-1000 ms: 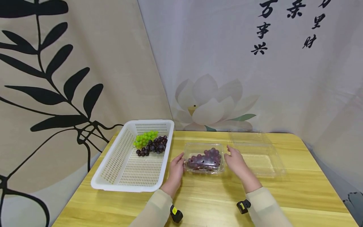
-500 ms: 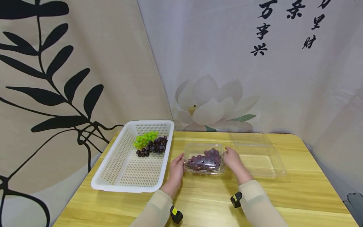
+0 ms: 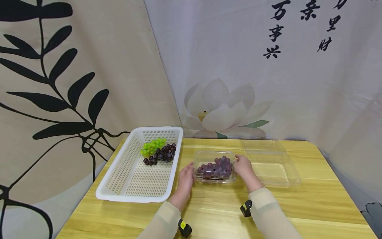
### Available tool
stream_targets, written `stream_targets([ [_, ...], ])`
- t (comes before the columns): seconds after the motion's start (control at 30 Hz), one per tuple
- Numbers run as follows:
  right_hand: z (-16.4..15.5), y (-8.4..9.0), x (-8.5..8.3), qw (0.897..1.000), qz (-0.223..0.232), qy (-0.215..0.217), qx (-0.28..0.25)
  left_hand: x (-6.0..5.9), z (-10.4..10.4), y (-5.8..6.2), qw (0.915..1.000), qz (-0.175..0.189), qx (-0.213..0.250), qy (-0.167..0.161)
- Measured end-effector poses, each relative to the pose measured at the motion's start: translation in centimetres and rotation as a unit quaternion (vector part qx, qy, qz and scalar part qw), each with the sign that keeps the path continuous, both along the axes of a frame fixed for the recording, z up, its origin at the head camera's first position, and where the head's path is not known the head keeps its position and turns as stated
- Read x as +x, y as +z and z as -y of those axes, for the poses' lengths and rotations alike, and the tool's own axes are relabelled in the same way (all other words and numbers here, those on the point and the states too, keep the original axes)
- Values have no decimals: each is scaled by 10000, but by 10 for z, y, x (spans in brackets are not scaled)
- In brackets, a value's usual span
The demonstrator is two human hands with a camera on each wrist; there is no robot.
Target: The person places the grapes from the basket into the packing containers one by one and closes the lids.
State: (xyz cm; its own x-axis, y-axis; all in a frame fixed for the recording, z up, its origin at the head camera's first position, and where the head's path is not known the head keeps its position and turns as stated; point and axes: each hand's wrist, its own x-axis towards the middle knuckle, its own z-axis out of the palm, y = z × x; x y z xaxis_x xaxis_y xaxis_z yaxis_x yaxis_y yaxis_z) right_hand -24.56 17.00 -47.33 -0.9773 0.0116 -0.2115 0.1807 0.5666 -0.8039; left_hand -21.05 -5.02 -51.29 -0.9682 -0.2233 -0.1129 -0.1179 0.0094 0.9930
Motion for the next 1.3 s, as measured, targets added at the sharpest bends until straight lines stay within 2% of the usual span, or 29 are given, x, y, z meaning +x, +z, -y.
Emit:
stream_targets([
  [0.13,2,0,-1,9999,-25,-126,-28,6,1,2,9999,126,-30,-46],
  [0.33,3,-2,-3,9995,-183,-273,7,14,-1,4,9988,415,163,-201],
  [0.43,3,-2,-4,9993,-248,-258,44,16,-2,5,9986,423,235,-223],
  [0.6,2,0,-2,9997,-211,-37,107,15,-1,3,9991,324,270,-62],
  [0.83,0,9,8,9962,-202,558,642,13,-2,3,9985,250,459,188],
  [1.1,-1,9,10,9991,99,407,-38,12,-6,5,9978,200,568,291],
  [1.3,-2,5,6,9993,52,366,-11,8,-6,2,9972,220,617,366],
])
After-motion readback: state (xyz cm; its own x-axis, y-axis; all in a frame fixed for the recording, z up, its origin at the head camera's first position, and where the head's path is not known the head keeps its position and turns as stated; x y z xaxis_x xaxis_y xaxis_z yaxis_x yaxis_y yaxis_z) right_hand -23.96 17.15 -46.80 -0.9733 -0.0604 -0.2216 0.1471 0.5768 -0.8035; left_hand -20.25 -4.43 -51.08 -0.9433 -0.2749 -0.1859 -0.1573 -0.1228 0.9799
